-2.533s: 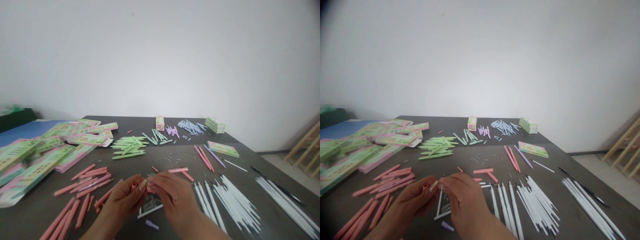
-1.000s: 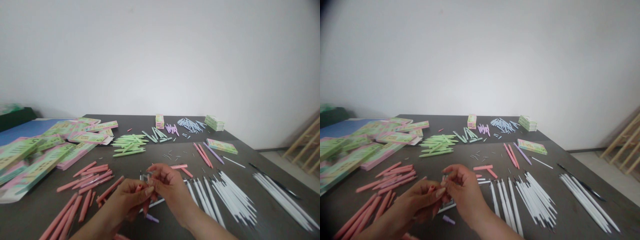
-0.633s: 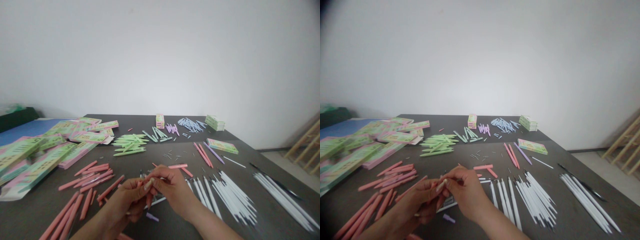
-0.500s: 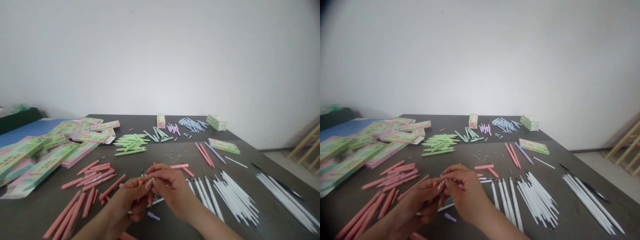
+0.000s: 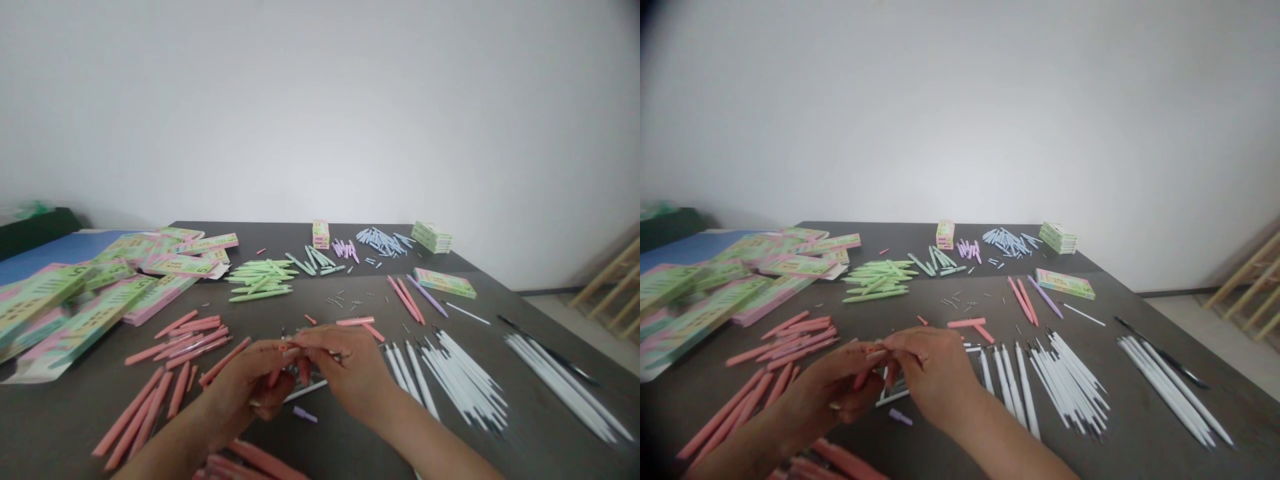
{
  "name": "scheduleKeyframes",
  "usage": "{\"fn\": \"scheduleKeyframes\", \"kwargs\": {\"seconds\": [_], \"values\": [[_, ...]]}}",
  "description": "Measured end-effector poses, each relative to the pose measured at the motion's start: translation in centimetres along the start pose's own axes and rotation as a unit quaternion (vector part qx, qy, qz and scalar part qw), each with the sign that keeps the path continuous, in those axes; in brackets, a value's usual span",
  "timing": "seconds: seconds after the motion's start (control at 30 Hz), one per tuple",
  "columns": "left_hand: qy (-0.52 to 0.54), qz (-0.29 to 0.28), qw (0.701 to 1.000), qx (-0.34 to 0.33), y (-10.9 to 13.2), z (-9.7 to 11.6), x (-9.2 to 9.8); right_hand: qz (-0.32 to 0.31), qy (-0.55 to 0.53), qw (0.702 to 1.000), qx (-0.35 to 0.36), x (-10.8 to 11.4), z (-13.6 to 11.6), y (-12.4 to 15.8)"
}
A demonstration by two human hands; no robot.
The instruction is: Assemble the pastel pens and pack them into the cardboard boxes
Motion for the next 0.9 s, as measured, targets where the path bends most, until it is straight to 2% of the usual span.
{"fn": "scheduleKeyframes", "kwargs": {"seconds": [0.07,0.17,0.23,0.3,0.37,0.43,0.5,0.57,0.67,0.73,0.77,0.83,0.9], "values": [[-0.06,0.016,0.998,0.006,-0.2,0.1,0.6,0.013,-0.003,1.0,-0.024,0.6,0.4,-0.2],[-0.199,0.098,0.975,-0.017,-0.5,0.8,3.2,0.061,-0.017,0.995,-0.078,2.8,1.7,-0.8],[-0.359,0.125,0.92,-0.093,-0.8,2.3,4.0,0.085,-0.013,0.991,-0.108,4.6,2.9,-1.3],[-0.52,0.09,0.834,-0.165,-1.1,3.2,3.0,0.091,-0.002,0.988,-0.125,6.0,4.1,-1.9],[-0.634,0.032,0.753,-0.174,-1.5,2.3,1.7,0.094,0.016,0.986,-0.138,7.1,5.1,-2.3],[-0.708,-0.017,0.691,-0.147,-2.1,0.8,0.9,0.097,0.032,0.983,-0.15,7.6,5.9,-2.6],[-0.745,-0.05,0.653,-0.127,-2.6,-0.4,0.4,0.095,0.044,0.982,-0.156,7.7,6.4,-2.6],[-0.757,-0.068,0.639,-0.119,-3.0,-1.2,0.2,0.089,0.057,0.982,-0.154,7.5,6.4,-2.6],[-0.748,-0.051,0.651,-0.121,-3.3,-1.0,0.5,0.083,0.071,0.983,-0.144,7.2,6.1,-2.6],[-0.708,-0.01,0.693,-0.133,-3.3,0.1,0.9,0.083,0.07,0.985,-0.136,7.1,5.8,-2.6],[-0.672,0.023,0.727,-0.138,-3.2,0.9,1.3,0.085,0.065,0.986,-0.131,7.2,5.5,-2.5],[-0.556,0.107,0.814,-0.125,-2.7,2.3,2.6,0.093,0.045,0.987,-0.12,7.2,4.7,-2.3],[-0.374,0.178,0.906,-0.084,-2.0,2.5,3.9,0.087,0.012,0.99,-0.114,6.9,3.7,-1.9]]}}
Point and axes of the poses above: each hand's wrist, its own y-axis away from the middle knuckle, its own x-axis out of the back of the hand, z = x × y, the point moved 9 cm from there along -y, towards the middle knuckle, and after that the axes turned 11 degrees about -x, right-handed, at the moved point
